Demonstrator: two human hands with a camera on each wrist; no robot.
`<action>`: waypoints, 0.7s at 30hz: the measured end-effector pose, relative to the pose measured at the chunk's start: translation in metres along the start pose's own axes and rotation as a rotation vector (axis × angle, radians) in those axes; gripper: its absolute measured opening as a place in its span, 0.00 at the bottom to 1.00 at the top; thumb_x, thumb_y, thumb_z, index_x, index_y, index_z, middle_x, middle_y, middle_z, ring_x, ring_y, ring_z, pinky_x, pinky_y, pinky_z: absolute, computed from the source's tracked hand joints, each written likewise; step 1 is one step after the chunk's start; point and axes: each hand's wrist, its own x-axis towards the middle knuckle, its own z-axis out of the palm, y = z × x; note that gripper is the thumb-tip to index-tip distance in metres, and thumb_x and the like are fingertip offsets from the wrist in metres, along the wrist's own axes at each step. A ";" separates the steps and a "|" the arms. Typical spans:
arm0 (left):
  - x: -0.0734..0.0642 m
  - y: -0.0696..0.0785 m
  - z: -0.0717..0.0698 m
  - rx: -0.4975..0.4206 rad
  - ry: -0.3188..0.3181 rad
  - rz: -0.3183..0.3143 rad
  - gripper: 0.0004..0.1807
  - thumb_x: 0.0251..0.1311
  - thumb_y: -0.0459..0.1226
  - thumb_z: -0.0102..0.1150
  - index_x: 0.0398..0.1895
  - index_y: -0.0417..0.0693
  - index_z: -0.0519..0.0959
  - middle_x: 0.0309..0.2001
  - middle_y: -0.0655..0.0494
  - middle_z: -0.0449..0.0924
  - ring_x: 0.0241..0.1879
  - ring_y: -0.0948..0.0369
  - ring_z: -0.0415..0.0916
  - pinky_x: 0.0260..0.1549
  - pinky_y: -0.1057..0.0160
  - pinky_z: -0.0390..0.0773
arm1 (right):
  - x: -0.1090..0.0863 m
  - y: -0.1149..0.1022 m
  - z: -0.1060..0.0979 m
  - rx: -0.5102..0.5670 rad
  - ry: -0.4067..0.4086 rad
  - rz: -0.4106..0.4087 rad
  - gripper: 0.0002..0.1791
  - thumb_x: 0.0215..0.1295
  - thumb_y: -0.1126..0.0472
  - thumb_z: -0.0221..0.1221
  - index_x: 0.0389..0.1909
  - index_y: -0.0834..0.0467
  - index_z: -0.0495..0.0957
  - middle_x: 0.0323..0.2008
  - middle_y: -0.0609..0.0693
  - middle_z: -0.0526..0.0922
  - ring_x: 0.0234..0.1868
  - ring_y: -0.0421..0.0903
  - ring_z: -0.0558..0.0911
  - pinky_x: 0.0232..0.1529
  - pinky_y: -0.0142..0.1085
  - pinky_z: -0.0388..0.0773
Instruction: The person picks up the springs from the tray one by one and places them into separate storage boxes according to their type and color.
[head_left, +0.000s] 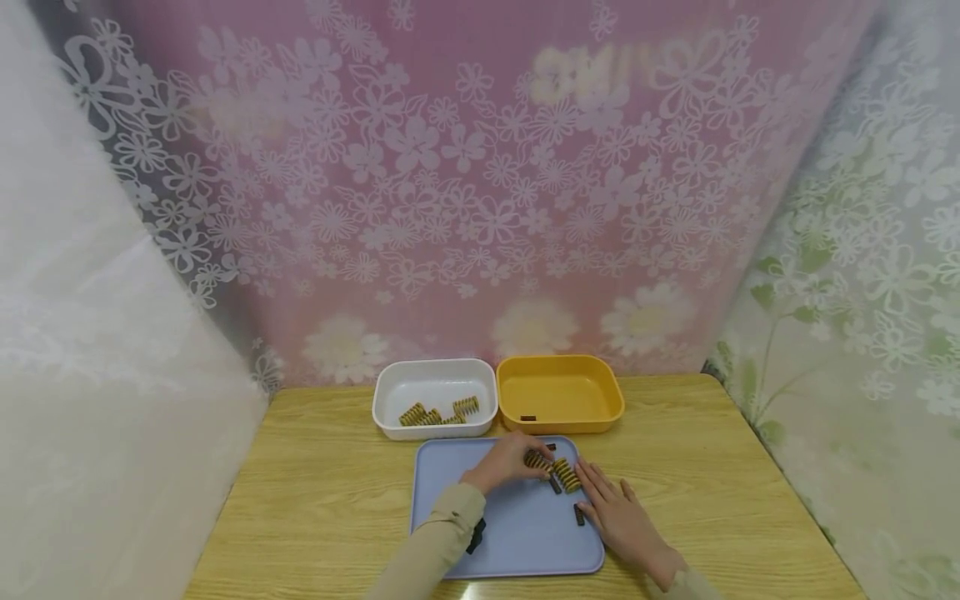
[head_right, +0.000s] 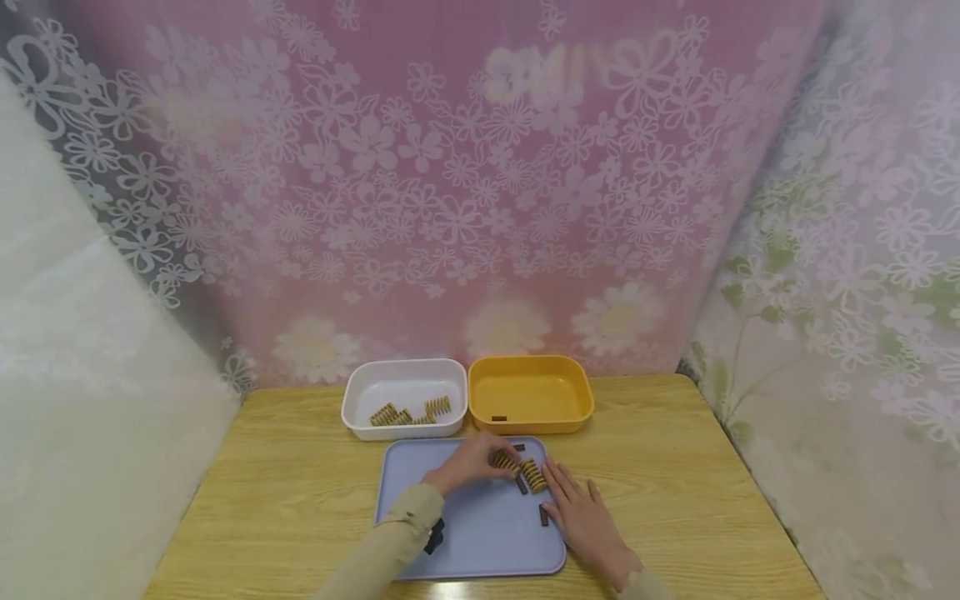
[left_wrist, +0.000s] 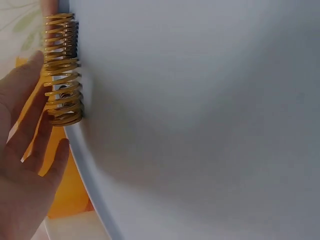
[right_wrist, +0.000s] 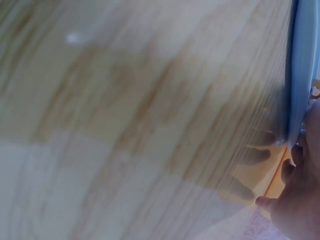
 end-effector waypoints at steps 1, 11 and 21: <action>-0.001 -0.001 0.001 0.014 -0.003 0.003 0.13 0.56 0.41 0.75 0.45 0.53 0.88 0.45 0.63 0.88 0.48 0.66 0.82 0.50 0.72 0.77 | 0.000 0.000 0.000 0.000 -0.002 0.001 0.34 0.78 0.51 0.53 0.78 0.57 0.58 0.78 0.53 0.60 0.75 0.57 0.64 0.66 0.70 0.60; -0.012 -0.011 0.005 -0.053 0.034 -0.070 0.15 0.53 0.41 0.77 0.44 0.54 0.86 0.41 0.66 0.85 0.44 0.72 0.78 0.51 0.71 0.76 | 0.000 -0.001 0.001 0.009 0.031 -0.010 0.33 0.77 0.51 0.53 0.78 0.58 0.59 0.77 0.53 0.61 0.74 0.57 0.65 0.65 0.71 0.60; -0.022 -0.013 0.004 -0.125 0.055 -0.116 0.16 0.50 0.37 0.79 0.42 0.52 0.85 0.40 0.64 0.85 0.41 0.71 0.78 0.48 0.71 0.77 | 0.000 -0.004 -0.002 0.010 0.038 -0.010 0.33 0.77 0.52 0.54 0.77 0.58 0.60 0.77 0.53 0.62 0.74 0.57 0.66 0.65 0.70 0.60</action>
